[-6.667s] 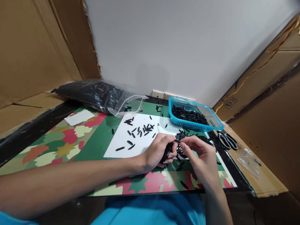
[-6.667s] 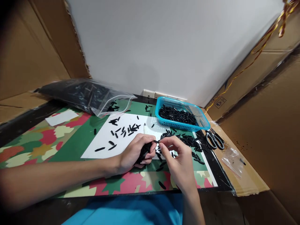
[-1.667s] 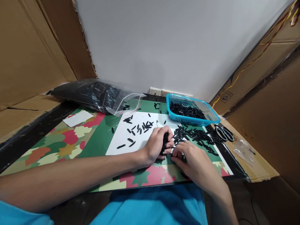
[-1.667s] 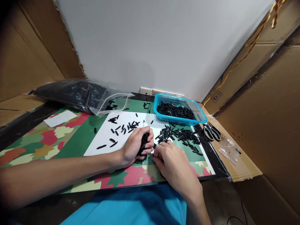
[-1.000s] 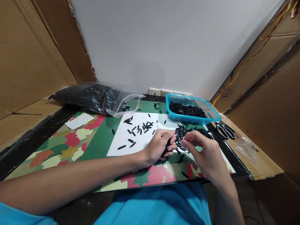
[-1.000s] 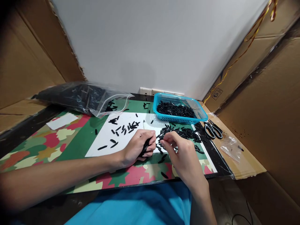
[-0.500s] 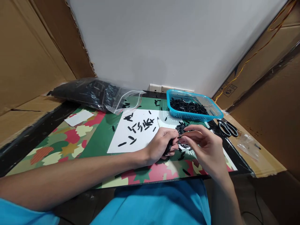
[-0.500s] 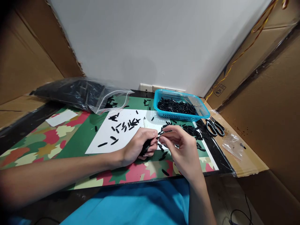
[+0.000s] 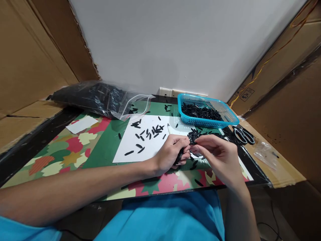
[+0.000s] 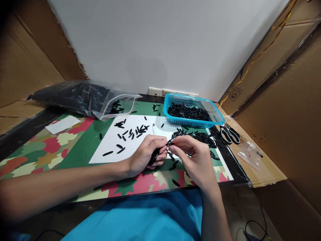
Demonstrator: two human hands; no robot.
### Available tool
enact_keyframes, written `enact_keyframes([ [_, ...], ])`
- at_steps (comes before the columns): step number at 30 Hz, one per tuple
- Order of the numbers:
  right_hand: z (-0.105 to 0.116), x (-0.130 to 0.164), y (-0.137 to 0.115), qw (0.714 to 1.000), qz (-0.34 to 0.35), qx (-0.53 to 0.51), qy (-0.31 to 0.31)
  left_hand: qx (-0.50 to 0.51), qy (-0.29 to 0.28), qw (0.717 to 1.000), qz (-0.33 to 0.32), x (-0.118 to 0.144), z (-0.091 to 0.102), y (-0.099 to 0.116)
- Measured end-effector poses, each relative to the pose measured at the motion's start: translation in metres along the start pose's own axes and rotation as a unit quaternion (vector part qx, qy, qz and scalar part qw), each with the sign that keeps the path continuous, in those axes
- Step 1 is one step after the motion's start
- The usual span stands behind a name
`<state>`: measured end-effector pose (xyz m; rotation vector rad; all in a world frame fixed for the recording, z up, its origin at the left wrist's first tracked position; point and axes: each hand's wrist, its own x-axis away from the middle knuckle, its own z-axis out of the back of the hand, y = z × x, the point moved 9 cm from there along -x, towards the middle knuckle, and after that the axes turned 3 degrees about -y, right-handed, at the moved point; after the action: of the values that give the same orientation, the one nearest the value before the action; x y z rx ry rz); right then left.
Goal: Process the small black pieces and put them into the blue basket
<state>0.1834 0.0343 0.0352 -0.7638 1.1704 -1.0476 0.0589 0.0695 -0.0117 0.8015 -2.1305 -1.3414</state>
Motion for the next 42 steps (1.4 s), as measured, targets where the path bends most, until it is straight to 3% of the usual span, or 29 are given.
enact_keyframes([
  [12, 0.002, -0.001, 0.01, 1.0, -0.028, 0.005, 0.006, -0.002, 0.011, 1.0, -0.001, 0.0, 0.001, 0.001],
  [26, 0.001, -0.001, 0.0, 0.999, -0.009, 0.044, 0.001, 0.008, 0.012, 1.0, 0.001, -0.001, 0.002, 0.0],
  [31, 0.024, -0.003, 0.001, 0.989, 0.008, 0.122, 0.081, 0.014, 0.018, 1.0, 0.019, -0.001, 0.003, 0.0],
  [34, 0.034, -0.004, 0.008, 0.98, -0.024, 0.154, 0.124, 0.024, 0.017, 0.999, 0.032, -0.001, 0.003, -0.002],
  [38, 0.01, -0.003, 0.004, 0.994, -0.024, 0.087, 0.058, 0.015, 0.006, 0.998, 0.054, -0.003, 0.002, -0.006],
  [42, -0.016, 0.002, -0.015, 0.993, 0.023, 0.117, -0.013, -0.017, 0.026, 0.998, 0.057, -0.005, 0.005, -0.008],
])
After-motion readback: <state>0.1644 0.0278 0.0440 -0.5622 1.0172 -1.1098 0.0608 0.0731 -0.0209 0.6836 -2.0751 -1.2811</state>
